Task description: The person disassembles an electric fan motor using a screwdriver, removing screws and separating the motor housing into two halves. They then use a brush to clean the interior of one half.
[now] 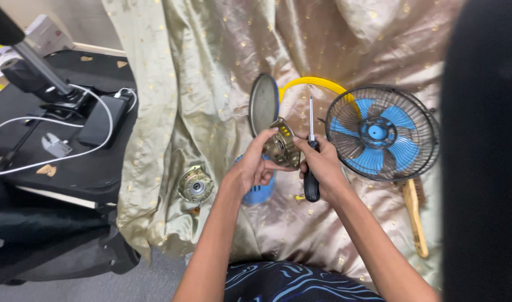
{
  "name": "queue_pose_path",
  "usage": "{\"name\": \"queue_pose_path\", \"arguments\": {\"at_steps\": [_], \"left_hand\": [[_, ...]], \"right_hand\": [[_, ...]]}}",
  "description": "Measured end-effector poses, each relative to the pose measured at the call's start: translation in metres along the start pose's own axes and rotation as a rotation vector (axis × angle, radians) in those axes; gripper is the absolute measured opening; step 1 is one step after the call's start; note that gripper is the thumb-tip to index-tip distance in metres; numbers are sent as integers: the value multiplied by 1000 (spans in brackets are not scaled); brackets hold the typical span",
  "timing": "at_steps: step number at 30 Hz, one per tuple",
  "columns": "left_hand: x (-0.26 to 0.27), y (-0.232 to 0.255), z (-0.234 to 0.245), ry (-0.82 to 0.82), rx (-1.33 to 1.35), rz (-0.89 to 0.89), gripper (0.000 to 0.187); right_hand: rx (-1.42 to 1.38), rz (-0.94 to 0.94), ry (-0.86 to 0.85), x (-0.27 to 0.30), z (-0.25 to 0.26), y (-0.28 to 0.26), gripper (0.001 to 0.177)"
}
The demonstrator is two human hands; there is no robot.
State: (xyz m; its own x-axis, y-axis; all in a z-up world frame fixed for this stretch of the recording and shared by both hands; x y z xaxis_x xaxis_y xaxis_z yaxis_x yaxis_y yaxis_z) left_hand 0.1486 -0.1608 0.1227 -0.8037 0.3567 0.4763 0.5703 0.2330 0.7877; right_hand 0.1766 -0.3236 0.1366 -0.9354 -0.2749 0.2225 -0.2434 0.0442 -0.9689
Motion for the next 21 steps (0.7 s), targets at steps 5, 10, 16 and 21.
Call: {"name": "queue_pose_path", "arguments": {"at_steps": [5, 10, 16, 21], "left_hand": [[44, -29, 92, 17, 227, -166, 65], [67, -88, 162, 339, 296, -189, 53], [78, -125, 190, 551, 329, -192, 45], [101, -115, 170, 979, -88, -145, 52]], "right_hand": [[171, 202, -246, -1, -84, 2, 31], [327, 141, -558, 6, -158, 29, 27], [305, -61, -493, 18, -176, 49, 27], [256, 58, -329, 28, -122, 43, 28]]}}
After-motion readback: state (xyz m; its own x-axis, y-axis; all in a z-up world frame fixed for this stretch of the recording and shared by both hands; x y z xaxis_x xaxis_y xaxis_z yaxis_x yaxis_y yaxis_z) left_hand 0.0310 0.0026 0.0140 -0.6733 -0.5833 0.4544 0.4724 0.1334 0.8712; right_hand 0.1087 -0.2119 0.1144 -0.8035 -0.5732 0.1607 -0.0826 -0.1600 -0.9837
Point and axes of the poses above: each hand's wrist, its own x-axis away from the middle knuckle, its own z-axis out of the back of the hand, y = z × x, the point moved 3 cm from there along -x, towards the middle knuckle, and after that the axes turned 8 degrees about -y, right-handed, at the moved point
